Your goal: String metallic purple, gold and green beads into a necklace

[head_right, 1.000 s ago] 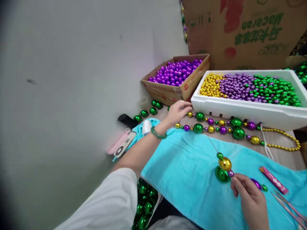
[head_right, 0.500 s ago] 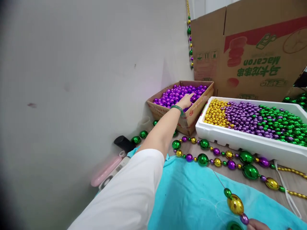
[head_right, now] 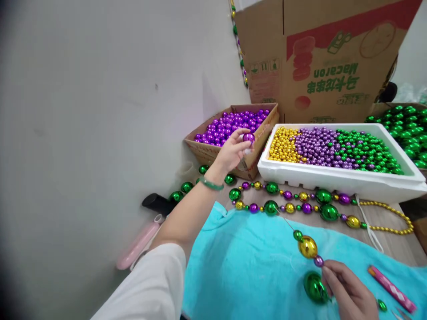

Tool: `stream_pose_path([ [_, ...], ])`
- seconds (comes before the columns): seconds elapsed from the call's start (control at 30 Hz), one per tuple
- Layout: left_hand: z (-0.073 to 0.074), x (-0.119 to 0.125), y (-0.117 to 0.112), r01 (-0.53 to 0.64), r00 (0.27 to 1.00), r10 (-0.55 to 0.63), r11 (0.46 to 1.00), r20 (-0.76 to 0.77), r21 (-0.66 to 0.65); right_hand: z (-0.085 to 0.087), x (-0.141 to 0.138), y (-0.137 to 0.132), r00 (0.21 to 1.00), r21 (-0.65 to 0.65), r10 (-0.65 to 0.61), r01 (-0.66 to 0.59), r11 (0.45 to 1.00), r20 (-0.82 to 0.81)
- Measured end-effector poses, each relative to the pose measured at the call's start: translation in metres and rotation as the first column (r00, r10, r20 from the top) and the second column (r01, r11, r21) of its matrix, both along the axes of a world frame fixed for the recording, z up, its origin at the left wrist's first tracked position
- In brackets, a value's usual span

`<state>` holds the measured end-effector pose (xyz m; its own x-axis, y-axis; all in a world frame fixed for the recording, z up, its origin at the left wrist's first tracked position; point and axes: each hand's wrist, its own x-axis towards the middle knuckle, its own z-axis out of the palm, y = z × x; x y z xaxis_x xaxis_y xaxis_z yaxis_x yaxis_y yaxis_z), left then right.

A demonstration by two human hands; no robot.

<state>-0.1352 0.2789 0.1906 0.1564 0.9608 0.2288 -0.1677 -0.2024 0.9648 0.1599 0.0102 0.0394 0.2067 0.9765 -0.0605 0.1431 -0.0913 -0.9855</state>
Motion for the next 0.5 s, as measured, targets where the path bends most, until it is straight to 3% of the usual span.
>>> stream_pose_path([
  [0.07,-0.016,0.015,-0.059,0.149,0.969,-0.114,0.978,0.219,-0.148,0.006,-0.004,-0.008,0.999,0.056,-0.03,0.031,0.998,-0.012],
  [0.2,-0.051,0.043,-0.145,0.229,0.905,-0.074,0.915,0.419,-0.332,0.012,-0.011,-0.031,0.999,0.068,-0.044,0.045,0.997,-0.012],
  [0.33,-0.073,0.062,-0.186,0.207,0.862,0.047,0.876,0.505,-0.435,0.016,-0.011,-0.053,0.998,0.05,-0.055,0.056,0.997,-0.023],
  [0.5,-0.077,0.074,-0.209,0.164,0.86,0.098,0.876,0.501,-0.454,0.018,-0.005,-0.07,0.998,0.049,-0.052,0.054,0.997,-0.03],
])
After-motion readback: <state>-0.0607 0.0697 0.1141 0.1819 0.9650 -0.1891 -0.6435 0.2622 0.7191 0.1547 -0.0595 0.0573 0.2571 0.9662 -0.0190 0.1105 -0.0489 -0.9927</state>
